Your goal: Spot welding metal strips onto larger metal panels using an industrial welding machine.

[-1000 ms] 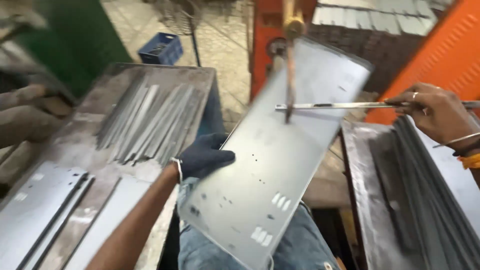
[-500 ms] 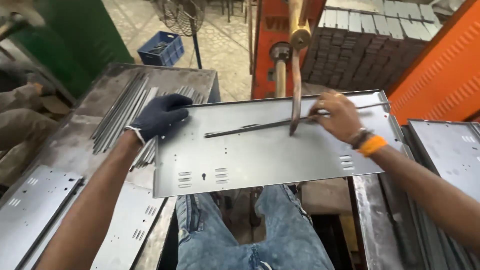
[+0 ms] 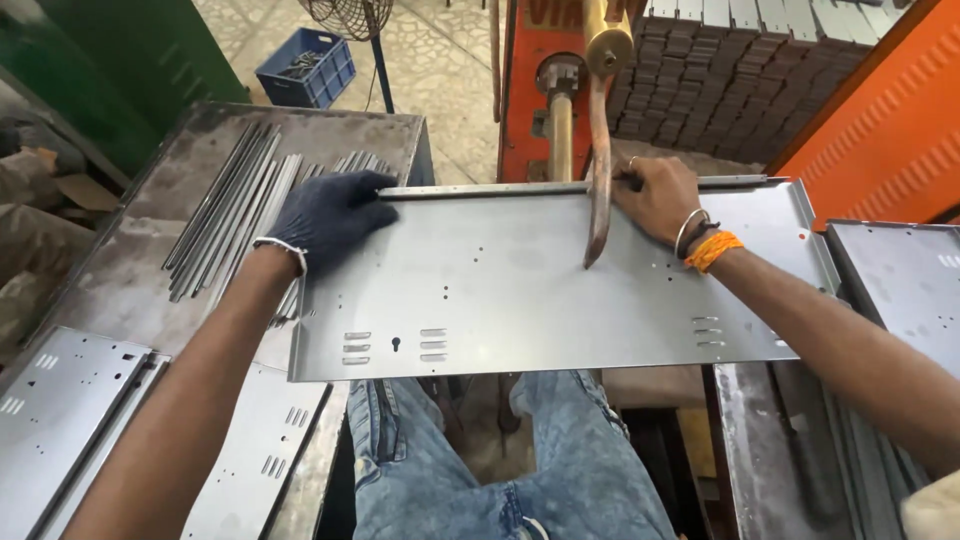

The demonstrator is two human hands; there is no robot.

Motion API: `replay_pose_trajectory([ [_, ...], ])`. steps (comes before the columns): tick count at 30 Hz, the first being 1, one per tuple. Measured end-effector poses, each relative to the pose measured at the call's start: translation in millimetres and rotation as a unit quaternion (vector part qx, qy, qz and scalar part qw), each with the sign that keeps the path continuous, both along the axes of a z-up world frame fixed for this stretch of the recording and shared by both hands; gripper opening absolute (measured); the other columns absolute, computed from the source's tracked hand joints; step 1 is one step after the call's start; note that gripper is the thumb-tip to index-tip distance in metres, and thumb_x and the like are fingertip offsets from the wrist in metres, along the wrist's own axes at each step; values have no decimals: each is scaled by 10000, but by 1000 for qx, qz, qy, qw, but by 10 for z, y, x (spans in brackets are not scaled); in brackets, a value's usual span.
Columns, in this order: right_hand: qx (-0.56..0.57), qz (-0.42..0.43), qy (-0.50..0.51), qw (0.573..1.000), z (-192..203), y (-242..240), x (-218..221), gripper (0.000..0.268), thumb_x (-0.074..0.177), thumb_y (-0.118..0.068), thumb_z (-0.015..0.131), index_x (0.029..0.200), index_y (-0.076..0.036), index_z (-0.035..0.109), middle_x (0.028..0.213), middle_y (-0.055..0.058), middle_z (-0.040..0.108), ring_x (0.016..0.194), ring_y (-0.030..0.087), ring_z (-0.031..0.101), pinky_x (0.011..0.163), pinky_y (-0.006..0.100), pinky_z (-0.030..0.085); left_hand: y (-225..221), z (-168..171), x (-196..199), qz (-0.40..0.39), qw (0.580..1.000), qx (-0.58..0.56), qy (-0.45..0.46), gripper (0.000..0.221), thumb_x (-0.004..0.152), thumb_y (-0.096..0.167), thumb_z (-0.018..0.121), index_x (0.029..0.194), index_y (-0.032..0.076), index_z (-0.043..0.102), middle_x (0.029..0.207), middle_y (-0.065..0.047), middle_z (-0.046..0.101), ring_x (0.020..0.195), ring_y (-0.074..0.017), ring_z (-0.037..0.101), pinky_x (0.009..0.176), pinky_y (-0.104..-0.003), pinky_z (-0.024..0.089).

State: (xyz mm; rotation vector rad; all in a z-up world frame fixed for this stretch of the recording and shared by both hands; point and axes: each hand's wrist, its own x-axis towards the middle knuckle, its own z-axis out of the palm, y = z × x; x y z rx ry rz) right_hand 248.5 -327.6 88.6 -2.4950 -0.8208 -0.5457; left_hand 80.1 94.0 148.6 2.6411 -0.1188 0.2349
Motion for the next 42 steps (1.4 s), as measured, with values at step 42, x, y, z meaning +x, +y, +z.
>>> replay_pose_trajectory([
  [42, -70, -49, 55, 995, -62, -226, -225, 274, 980, -315, 634, 1111, -118, 775, 826, 205, 716, 764, 398, 691, 702, 494, 524, 1193, -3962, -1412, 370, 856, -334, 139, 407, 799, 233, 812, 1111, -17, 736, 821, -192, 773, 654, -245, 706, 591, -361, 545],
])
